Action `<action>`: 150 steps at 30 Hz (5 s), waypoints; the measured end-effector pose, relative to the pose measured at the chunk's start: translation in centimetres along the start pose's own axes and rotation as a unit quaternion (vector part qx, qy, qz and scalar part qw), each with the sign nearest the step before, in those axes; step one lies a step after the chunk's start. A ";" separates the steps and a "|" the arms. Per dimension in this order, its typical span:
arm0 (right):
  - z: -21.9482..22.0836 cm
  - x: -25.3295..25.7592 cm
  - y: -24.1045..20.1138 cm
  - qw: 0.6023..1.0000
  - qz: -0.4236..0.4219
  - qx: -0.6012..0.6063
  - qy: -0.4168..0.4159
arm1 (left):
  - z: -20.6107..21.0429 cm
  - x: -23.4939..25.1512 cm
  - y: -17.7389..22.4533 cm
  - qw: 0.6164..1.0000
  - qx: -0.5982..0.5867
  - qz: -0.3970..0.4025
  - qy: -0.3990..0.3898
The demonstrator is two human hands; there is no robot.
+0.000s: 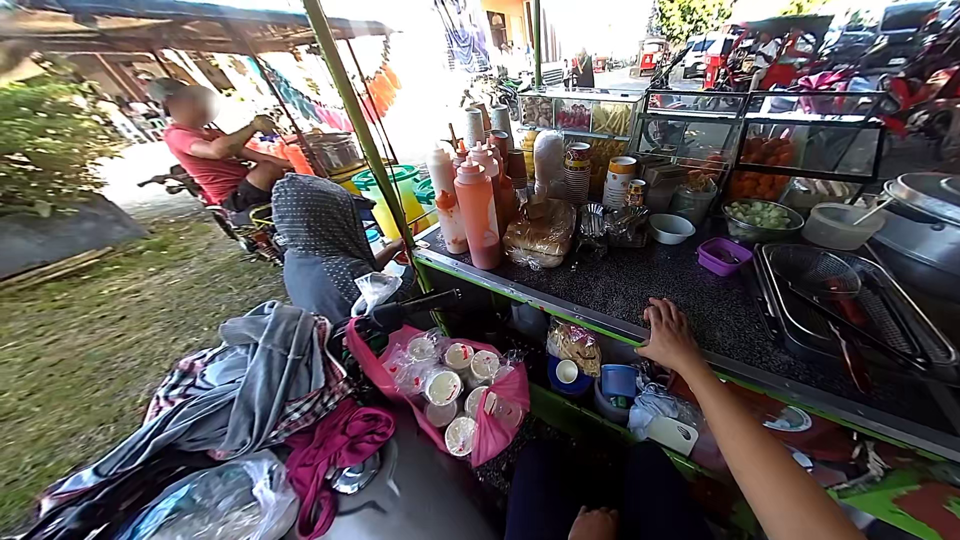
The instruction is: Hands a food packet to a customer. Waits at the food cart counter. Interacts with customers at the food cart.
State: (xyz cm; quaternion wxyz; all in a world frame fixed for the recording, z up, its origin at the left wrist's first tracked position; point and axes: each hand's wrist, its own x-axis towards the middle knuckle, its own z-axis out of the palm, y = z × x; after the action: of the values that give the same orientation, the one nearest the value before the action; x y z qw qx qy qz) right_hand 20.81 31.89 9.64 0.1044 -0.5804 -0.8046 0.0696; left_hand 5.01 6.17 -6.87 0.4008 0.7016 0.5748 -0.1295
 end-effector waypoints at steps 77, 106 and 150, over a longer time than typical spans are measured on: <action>0.0 0.2 0.2 1.000 -0.001 0.009 -0.009 | 0.0 0.2 -0.3 0.999 -0.030 0.007 0.016; 0.0 0.2 0.1 1.000 0.000 0.006 -0.007 | -0.3 -0.1 -0.3 0.999 -0.035 0.015 -0.006; -0.1 0.0 0.1 1.000 0.003 0.005 -0.004 | -0.5 0.3 -0.1 0.999 -0.037 -0.004 -0.019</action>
State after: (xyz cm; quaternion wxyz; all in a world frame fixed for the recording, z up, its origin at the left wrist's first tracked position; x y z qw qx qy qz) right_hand 20.90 31.89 9.70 0.1037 -0.5823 -0.8027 0.0766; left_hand 4.90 6.75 -6.78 0.4362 0.6816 0.5745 -0.1230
